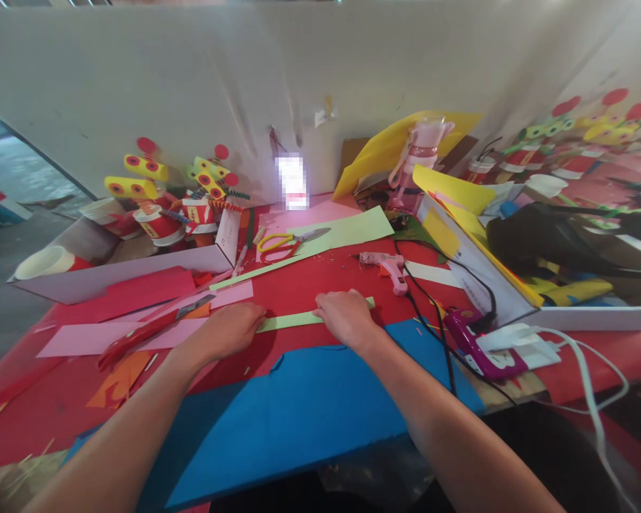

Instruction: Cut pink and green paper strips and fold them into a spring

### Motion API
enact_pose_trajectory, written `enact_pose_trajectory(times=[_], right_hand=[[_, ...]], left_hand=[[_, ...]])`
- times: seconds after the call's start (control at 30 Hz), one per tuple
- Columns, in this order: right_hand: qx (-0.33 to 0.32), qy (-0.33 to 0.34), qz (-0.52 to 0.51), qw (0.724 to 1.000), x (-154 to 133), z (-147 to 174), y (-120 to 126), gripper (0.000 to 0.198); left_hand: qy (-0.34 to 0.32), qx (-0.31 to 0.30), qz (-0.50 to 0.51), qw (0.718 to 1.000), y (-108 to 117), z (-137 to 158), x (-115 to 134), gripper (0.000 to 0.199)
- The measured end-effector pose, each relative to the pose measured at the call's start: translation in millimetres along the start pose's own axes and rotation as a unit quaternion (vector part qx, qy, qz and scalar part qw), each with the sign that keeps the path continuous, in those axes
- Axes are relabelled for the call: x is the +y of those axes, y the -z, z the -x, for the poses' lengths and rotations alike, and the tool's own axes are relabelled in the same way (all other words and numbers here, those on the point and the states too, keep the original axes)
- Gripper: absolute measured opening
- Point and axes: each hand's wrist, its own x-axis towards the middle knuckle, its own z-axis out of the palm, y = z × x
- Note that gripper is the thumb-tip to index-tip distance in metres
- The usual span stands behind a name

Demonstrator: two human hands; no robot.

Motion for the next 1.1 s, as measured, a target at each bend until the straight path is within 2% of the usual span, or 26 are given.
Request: enact_pose_trajectory(times=[0.4, 0.63, 0.93, 1.1], right_hand=[[0.000, -0.006, 0.010, 1.000, -2, 1, 1, 0.021], [0.013, 0.014, 0.020, 1.000, 1, 1, -3, 0.022], [0.029, 0.085, -0.143, 0.986, -6, -4, -3, 0.023], [0.023, 0.094, -0.193, 0.976, -5, -8, -9, 0.008]], left_hand=[[-0.005, 0.009, -0.004, 1.000, -2, -1, -1, 0.032], [-0.010, 0.006, -0.012, 1.000, -2, 0, -1, 0.028], [-0.018, 0.033, -0.003, 0.999, -3, 4, -3, 0.031], [-0.001, 0.044, 0.012, 0.999, 1, 12, -1, 0.032]])
